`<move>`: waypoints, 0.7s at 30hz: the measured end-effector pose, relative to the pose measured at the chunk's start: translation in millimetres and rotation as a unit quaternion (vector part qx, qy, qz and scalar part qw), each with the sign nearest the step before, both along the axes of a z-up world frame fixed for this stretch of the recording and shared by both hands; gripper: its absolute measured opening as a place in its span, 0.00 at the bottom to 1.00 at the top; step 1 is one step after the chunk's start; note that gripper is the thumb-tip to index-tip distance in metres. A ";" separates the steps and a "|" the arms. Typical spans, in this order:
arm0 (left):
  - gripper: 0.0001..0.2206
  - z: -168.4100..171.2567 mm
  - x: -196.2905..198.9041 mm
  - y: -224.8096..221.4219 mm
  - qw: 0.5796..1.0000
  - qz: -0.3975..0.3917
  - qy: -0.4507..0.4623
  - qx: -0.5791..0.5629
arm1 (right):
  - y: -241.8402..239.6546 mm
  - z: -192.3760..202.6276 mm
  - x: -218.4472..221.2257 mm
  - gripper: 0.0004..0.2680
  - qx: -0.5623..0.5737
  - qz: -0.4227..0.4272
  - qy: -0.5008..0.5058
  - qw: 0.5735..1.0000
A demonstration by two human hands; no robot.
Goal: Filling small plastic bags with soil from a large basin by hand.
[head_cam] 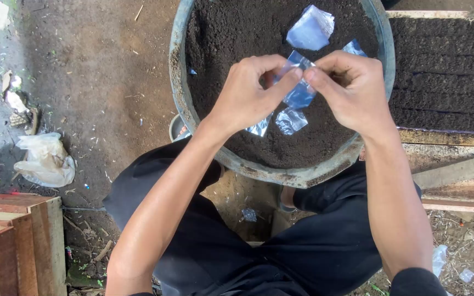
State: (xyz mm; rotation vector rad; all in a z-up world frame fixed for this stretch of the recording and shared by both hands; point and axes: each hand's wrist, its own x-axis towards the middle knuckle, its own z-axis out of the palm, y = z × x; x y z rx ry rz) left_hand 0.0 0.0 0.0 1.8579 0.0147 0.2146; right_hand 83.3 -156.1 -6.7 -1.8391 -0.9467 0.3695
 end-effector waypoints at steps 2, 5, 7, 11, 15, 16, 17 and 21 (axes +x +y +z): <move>0.07 -5.2 1.3 -0.3 0.999 0.012 -0.030 0.012 | -0.2 0.2 -0.8 0.06 -0.009 0.002 0.005 1.000; 0.04 -14.4 4.8 -1.0 0.998 0.036 -0.054 0.024 | 0.9 3.6 -1.9 0.03 -0.021 0.011 -0.005 1.000; 0.02 -16.0 6.3 -1.0 0.997 0.048 -0.047 0.028 | 1.8 5.5 -1.5 0.01 -0.022 0.019 -0.020 0.999; 0.02 -14.0 7.7 1.0 0.997 0.071 -0.025 0.032 | -2.8 3.3 2.8 0.08 0.087 0.004 -0.148 0.985; 0.02 -16.6 6.4 1.0 0.997 0.068 -0.015 0.041 | -5.2 6.6 -1.8 0.10 0.098 0.028 -0.155 0.983; 0.02 -16.5 6.2 1.1 0.997 0.067 -0.013 0.040 | -3.2 9.2 -3.7 0.10 0.097 0.027 -0.153 0.983; 0.02 -16.7 6.2 0.5 0.996 0.070 -0.014 0.050 | -1.8 12.1 -5.4 0.10 0.063 0.031 -0.184 0.980; 0.03 -9.5 4.5 0.8 0.993 0.064 -0.039 0.092 | 0.2 15.7 -8.0 0.11 0.011 0.041 -0.202 0.979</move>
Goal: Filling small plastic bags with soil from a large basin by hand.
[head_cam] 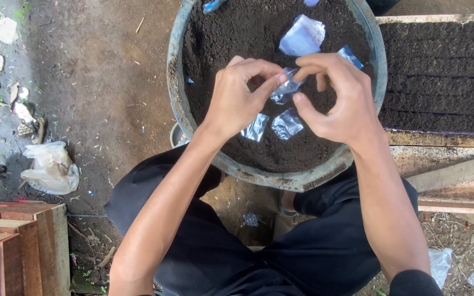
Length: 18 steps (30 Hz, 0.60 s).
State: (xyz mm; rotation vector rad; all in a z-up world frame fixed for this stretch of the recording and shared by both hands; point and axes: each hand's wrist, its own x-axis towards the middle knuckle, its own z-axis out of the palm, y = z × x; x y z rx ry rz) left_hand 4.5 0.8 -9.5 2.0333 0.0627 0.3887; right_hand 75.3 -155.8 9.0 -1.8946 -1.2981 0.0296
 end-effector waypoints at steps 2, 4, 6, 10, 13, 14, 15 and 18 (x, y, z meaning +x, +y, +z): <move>0.03 -2.6 0.0 0.8 1.000 -0.003 -0.006 0.004 | 0.5 1.0 -1.1 0.12 0.000 0.004 0.024 1.000; 0.04 -4.2 0.0 0.9 1.000 -0.007 -0.012 0.007 | 0.9 3.5 -2.3 0.13 -0.002 0.006 0.049 0.999; 0.04 -4.6 -0.5 1.2 0.999 -0.011 -0.021 0.022 | 2.2 7.5 -3.4 0.15 -0.053 0.004 0.109 0.993; 0.06 -4.8 -1.1 2.7 0.999 -0.021 -0.040 0.019 | 2.7 1.9 -0.1 0.18 -0.071 0.038 0.164 0.983; 0.05 -4.3 -0.9 4.0 0.998 -0.018 -0.047 0.032 | 2.8 -0.8 -0.3 0.21 -0.055 0.057 0.302 0.950; 0.05 -4.4 -1.0 4.7 0.998 -0.015 -0.048 0.031 | 3.0 -3.3 -0.1 0.18 -0.061 0.081 0.325 0.940; 0.05 -4.4 -1.1 5.5 0.998 -0.011 -0.049 0.030 | 3.3 -5.8 0.0 0.15 -0.068 0.105 0.348 0.929; 0.04 -5.2 -3.1 6.9 0.995 0.009 -0.046 0.084 | 6.3 -7.4 -0.4 0.10 -0.094 0.087 0.359 0.924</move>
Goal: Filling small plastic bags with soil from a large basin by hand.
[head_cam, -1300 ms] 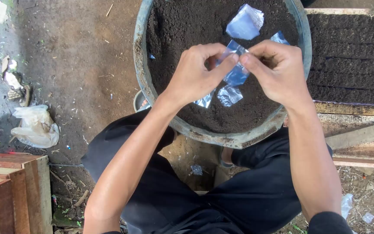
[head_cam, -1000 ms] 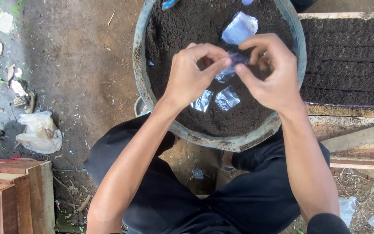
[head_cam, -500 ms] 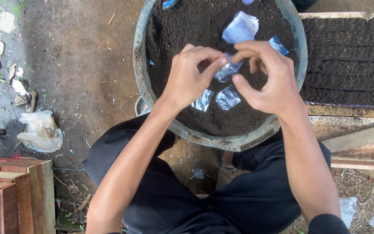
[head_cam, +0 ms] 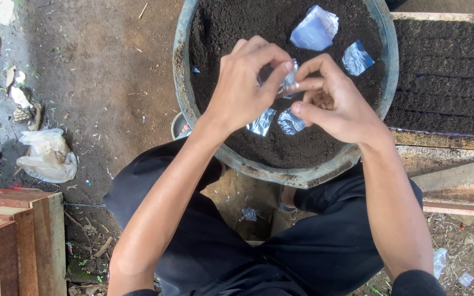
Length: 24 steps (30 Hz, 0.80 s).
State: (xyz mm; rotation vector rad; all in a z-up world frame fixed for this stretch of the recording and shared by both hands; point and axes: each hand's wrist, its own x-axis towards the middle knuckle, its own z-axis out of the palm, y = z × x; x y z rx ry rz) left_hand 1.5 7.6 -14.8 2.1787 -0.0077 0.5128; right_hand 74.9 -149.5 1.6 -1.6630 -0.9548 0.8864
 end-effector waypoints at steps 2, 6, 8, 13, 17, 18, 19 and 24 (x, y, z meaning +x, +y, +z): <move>0.05 -0.8 -2.0 -3.3 1.000 0.011 0.021 0.019 | 0.4 -2.1 1.7 0.10 0.005 0.032 0.001 0.999; 0.06 1.2 -4.3 -4.0 0.997 0.001 0.018 0.080 | 2.3 3.6 4.8 0.19 0.011 0.110 0.067 0.992; 0.11 6.4 -7.9 0.5 0.986 0.006 -0.022 0.163 | -3.2 -5.4 7.4 0.21 0.016 0.107 0.090 0.990; 0.25 2.6 -13.0 3.8 0.919 0.030 -0.032 0.392 | -9.0 -14.2 9.5 0.21 0.066 0.107 0.160 0.979; 0.15 -6.4 -10.7 -2.3 0.883 0.059 -0.060 0.461 | 0.7 -1.6 2.2 0.21 0.036 0.109 0.159 0.981; 0.10 -8.1 -9.9 -3.5 0.882 0.076 -0.087 0.457 | 2.6 1.2 0.3 0.23 0.027 0.109 0.146 0.983; 0.10 -10.1 -8.6 -2.5 0.882 0.076 -0.087 0.456 | -0.2 -1.2 3.1 0.23 0.027 0.108 0.147 0.983; 0.13 -5.4 -9.6 2.0 0.951 0.084 -0.015 0.297 | -0.9 8.5 13.1 0.05 -0.191 -0.075 -0.066 0.976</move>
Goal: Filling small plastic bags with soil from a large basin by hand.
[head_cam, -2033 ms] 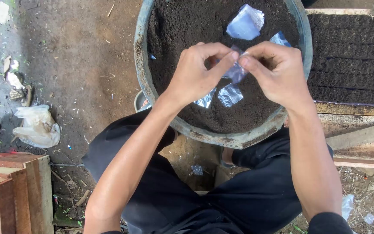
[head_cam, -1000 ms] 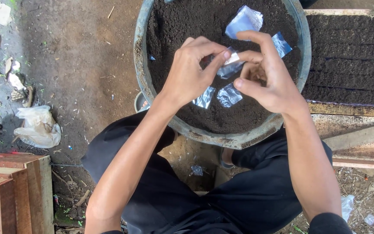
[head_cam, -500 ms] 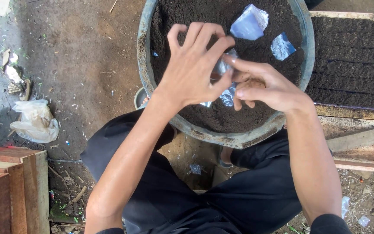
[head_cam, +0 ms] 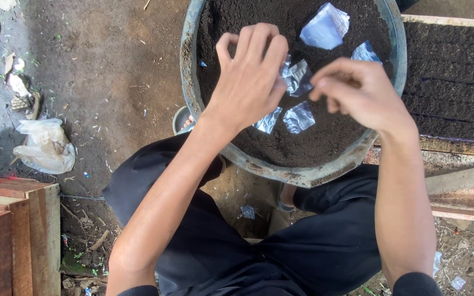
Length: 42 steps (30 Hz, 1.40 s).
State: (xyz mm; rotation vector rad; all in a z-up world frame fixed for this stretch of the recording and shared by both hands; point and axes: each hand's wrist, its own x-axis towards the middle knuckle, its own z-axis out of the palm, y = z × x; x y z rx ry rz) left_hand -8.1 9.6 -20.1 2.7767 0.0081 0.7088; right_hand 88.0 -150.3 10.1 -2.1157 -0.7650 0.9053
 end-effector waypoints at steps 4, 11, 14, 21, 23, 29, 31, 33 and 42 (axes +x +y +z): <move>0.10 0.2 -2.1 -0.6 0.988 -0.043 0.022 -0.147 | 20.9 -8.3 -11.9 0.16 -0.450 0.072 -0.080 0.886; 0.08 0.9 -7.3 -3.5 0.902 -0.173 0.028 -0.396 | 29.7 -33.7 -16.6 0.15 -0.431 0.149 -0.070 0.887; 0.09 -0.2 -9.7 -2.6 0.879 -0.192 0.032 -0.435 | 33.2 -32.4 -21.1 0.16 -0.437 0.158 -0.081 0.882; 0.09 7.1 -19.8 -6.1 0.866 -0.199 0.046 -0.457 | 33.6 -50.0 -31.4 0.21 -0.495 0.188 -0.110 0.841; 0.09 6.3 -20.0 -7.8 0.869 -0.202 0.040 -0.449 | 33.7 -45.8 -30.0 0.17 -0.463 0.207 -0.094 0.857; 0.10 -0.4 -22.8 -12.4 0.876 -0.202 0.035 -0.437 | 23.5 -38.5 -17.7 0.15 -0.338 0.184 -0.033 0.922; 0.10 -4.4 -22.5 -14.3 0.874 -0.200 0.040 -0.440 | 24.9 -37.4 -19.6 0.15 -0.331 0.153 -0.037 0.930; 0.12 -11.4 -20.8 -16.3 0.879 -0.195 0.028 -0.434 | 31.5 -33.0 -27.4 0.16 -0.445 0.168 -0.111 0.872; 0.13 -5.8 -25.0 -16.8 0.850 -0.172 0.105 -0.486 | 30.5 -64.6 -31.8 0.20 -0.483 0.226 -0.141 0.834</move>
